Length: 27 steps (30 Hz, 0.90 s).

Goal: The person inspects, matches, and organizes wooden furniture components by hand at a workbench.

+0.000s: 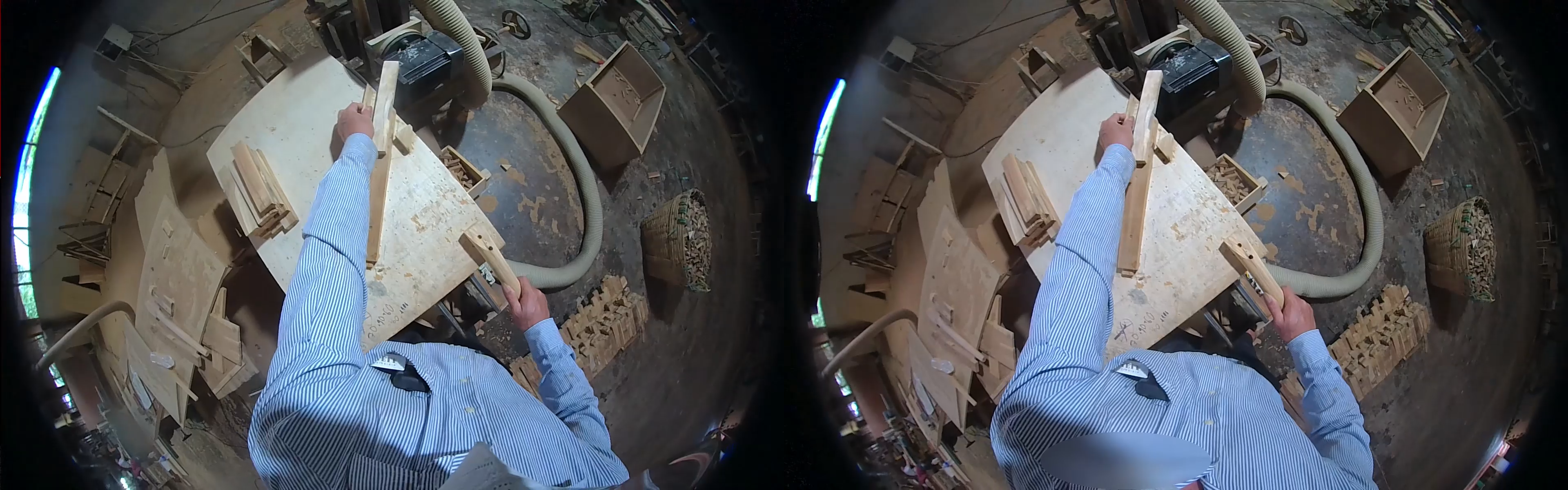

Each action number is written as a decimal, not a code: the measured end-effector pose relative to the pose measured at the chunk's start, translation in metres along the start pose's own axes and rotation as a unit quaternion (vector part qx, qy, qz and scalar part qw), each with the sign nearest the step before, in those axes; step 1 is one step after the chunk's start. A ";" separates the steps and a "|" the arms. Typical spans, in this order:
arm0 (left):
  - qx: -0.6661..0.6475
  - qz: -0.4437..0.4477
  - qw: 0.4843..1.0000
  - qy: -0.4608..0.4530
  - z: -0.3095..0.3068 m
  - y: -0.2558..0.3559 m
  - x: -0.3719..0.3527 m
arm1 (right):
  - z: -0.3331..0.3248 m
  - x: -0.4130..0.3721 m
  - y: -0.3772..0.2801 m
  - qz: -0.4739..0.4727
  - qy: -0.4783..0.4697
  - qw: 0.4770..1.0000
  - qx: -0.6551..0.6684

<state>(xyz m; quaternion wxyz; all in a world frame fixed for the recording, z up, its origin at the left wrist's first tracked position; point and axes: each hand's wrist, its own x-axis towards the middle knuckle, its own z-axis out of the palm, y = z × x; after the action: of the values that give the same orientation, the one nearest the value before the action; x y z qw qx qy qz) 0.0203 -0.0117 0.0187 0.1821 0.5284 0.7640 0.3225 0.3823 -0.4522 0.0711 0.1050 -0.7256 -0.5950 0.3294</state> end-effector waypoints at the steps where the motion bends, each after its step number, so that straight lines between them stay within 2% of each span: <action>1: -0.002 0.006 1.000 0.000 0.002 0.003 -0.008 | -0.005 -0.004 0.006 0.005 -0.002 1.000 -0.004; 7: 0.015 0.031 0.999 0.000 0.005 0.019 -0.056 | -0.014 -0.039 0.038 -0.009 0.011 1.000 0.005; 9: -0.002 0.000 1.000 0.004 0.007 0.023 -0.071 | -0.024 -0.049 0.051 -0.012 0.012 1.000 0.006; 13: 0.011 0.014 1.000 0.004 0.015 0.025 -0.103 | -0.030 -0.076 0.084 -0.034 0.030 0.999 0.001; 16: -0.020 -0.011 1.000 -0.018 0.018 0.034 -0.117 | -0.043 -0.081 0.096 -0.031 0.025 0.999 0.000; 18: 0.028 0.009 0.998 0.049 0.019 0.047 -0.118 | -0.057 -0.075 0.096 -0.024 0.020 0.999 -0.007; 19: 0.032 0.022 0.998 0.053 0.018 0.055 -0.114 | -0.061 -0.070 0.096 -0.016 0.012 1.000 -0.007; 23: -0.023 -0.007 1.000 0.019 0.013 0.068 -0.107 | -0.069 -0.065 0.082 0.003 -0.001 1.000 0.010; 27: -0.020 -0.008 1.000 0.019 0.003 0.037 -0.093 | -0.058 -0.076 0.072 0.009 -0.006 1.000 0.001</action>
<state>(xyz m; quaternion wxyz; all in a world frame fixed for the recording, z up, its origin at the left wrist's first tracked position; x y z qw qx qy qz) 0.0827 -0.0883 0.0367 0.1807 0.5125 0.7646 0.3464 0.4685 -0.5284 0.1024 0.0990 -0.7287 -0.5888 0.3356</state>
